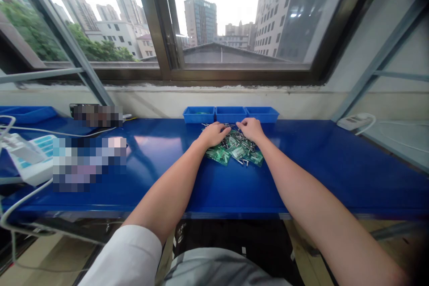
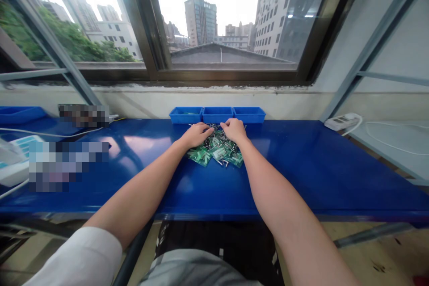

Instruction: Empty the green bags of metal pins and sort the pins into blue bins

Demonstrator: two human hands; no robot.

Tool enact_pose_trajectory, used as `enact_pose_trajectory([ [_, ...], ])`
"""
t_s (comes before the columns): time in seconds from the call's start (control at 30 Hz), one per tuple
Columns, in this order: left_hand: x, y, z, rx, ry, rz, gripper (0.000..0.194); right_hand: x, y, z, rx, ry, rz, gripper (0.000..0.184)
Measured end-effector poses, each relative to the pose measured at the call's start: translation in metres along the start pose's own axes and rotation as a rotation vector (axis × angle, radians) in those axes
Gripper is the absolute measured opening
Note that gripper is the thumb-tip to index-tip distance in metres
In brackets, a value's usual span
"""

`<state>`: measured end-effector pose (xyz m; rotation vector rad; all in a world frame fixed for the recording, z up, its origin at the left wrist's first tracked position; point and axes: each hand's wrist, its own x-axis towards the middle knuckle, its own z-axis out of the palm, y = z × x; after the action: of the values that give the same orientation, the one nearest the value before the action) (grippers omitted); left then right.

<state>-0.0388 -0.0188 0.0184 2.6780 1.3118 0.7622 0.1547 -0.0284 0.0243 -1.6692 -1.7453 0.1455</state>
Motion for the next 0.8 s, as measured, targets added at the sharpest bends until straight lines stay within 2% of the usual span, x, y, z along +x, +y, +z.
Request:
enact_pose_trajectory([
  [0.13, 0.000, 0.000, 0.000, -0.005, 0.020, 0.035, 0.048, -0.002, -0.006, -0.001, 0.239, 0.068, -0.069, 0.027],
  [0.23, 0.000, 0.003, -0.002, -0.005, 0.025, 0.105, 0.043, -0.003, -0.009, 0.001, 0.503, -0.014, -0.114, 0.024],
  [0.33, 0.000, 0.007, -0.005, 0.018, 0.023, 0.158, 0.037, -0.001, -0.011, 0.006, 0.641, -0.079, -0.133, 0.024],
  [0.47, 0.001, 0.010, -0.008, 0.062, 0.026, 0.120, 0.037, 0.001, -0.010, 0.009, 0.641, -0.070, -0.128, 0.021],
  [0.67, 0.000, 0.008, -0.007, 0.093, 0.042, 0.059, 0.037, -0.004, -0.011, 0.002, 0.520, -0.055, -0.241, 0.018],
  [0.8, -0.001, 0.009, -0.008, 0.073, 0.049, 0.029, 0.035, -0.005, -0.013, -0.002, 0.537, -0.062, -0.195, 0.021],
])
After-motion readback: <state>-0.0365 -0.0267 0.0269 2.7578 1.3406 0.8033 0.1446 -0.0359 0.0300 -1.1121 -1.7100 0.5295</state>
